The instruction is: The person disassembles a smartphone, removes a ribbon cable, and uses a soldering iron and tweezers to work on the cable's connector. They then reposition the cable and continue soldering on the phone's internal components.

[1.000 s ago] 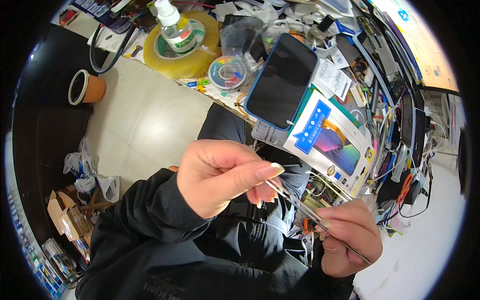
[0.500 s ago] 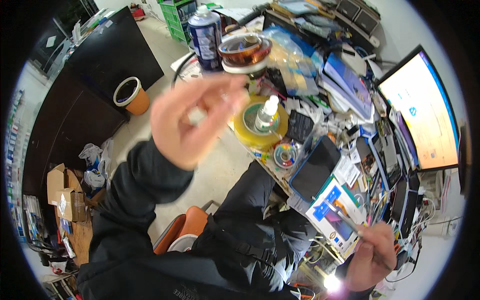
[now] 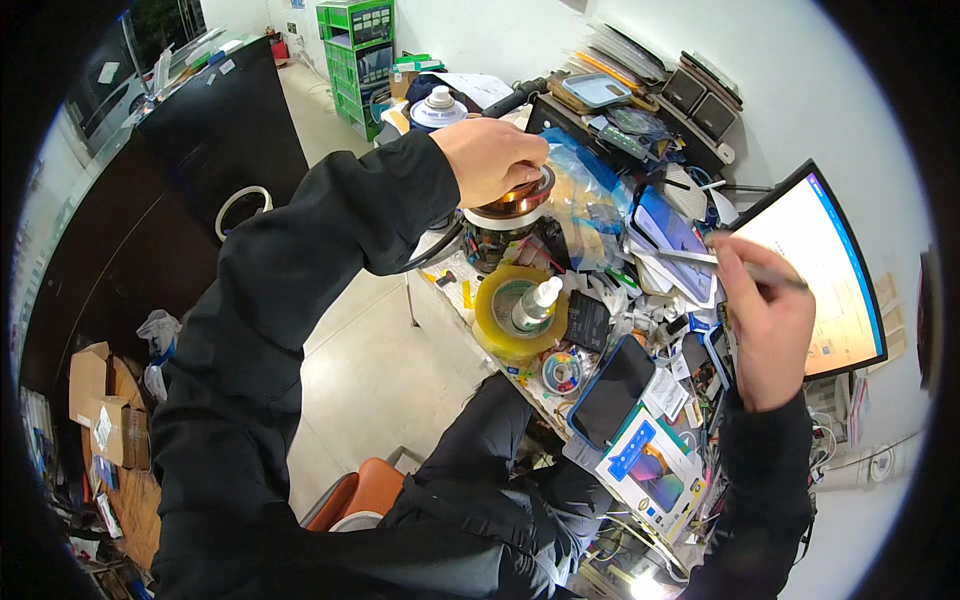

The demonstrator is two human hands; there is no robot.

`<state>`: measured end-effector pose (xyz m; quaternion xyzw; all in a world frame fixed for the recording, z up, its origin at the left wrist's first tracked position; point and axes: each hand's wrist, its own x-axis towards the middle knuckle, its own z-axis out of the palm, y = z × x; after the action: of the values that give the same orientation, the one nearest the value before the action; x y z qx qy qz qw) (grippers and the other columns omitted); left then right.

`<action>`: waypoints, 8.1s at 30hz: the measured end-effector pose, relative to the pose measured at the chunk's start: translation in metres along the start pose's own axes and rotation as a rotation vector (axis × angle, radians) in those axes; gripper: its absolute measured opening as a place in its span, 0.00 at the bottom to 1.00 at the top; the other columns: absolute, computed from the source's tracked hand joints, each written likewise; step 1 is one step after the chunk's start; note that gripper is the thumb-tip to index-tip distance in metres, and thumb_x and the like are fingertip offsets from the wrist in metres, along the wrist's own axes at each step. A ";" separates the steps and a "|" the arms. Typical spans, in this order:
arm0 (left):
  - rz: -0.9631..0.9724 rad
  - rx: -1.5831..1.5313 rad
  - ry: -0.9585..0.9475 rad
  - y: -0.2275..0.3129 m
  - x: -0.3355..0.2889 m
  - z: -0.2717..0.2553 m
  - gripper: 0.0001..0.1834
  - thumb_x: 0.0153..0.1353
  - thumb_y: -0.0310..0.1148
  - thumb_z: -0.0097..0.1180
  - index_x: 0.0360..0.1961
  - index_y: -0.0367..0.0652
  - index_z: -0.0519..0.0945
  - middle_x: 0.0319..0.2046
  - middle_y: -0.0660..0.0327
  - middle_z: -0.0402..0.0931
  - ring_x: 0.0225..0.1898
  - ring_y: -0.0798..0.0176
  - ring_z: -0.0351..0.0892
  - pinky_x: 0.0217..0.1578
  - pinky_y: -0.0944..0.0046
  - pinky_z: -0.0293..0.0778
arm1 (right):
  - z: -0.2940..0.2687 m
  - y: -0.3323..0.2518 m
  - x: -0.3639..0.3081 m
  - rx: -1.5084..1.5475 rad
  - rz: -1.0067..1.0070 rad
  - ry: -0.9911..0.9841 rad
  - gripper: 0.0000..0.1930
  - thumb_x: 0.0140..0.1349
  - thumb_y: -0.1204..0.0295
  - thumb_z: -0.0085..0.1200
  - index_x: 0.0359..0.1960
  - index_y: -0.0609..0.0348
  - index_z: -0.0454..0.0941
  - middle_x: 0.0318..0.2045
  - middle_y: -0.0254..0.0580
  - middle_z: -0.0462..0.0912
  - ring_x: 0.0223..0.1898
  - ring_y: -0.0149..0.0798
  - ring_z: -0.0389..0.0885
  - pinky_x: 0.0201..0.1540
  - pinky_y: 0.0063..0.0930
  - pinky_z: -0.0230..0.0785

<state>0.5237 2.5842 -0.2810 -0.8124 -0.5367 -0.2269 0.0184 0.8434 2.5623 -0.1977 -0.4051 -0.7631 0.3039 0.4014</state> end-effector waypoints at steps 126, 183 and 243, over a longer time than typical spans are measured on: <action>-0.039 0.144 0.340 0.025 -0.020 0.034 0.15 0.68 0.36 0.50 0.46 0.38 0.82 0.49 0.53 0.81 0.51 0.55 0.81 0.50 0.61 0.76 | -0.112 0.082 -0.107 0.877 0.121 0.163 0.19 0.73 0.67 0.45 0.56 0.70 0.71 0.46 0.46 0.79 0.24 0.17 0.57 0.21 0.10 0.52; 0.457 -0.102 -0.115 0.382 -0.036 0.247 0.33 0.67 0.62 0.41 0.47 0.46 0.85 0.45 0.61 0.78 0.49 0.60 0.77 0.54 0.53 0.73 | -0.132 0.213 -0.370 -0.164 0.078 0.317 0.15 0.73 0.63 0.40 0.47 0.63 0.72 0.43 0.62 0.80 0.17 0.27 0.73 0.31 0.28 0.68; 0.256 -0.071 -0.011 0.397 -0.050 0.265 0.19 0.49 0.42 0.71 0.45 0.65 0.84 0.45 0.76 0.77 0.53 0.73 0.74 0.59 0.57 0.75 | -0.138 0.227 -0.357 -0.001 0.040 0.276 0.07 0.59 0.76 0.50 0.29 0.70 0.78 0.32 0.65 0.84 0.23 0.47 0.82 0.23 0.29 0.71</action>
<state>0.9496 2.4451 -0.4533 -0.8757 -0.4203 -0.2372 0.0157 1.1715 2.3838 -0.4396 -0.4585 -0.6925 0.2530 0.4962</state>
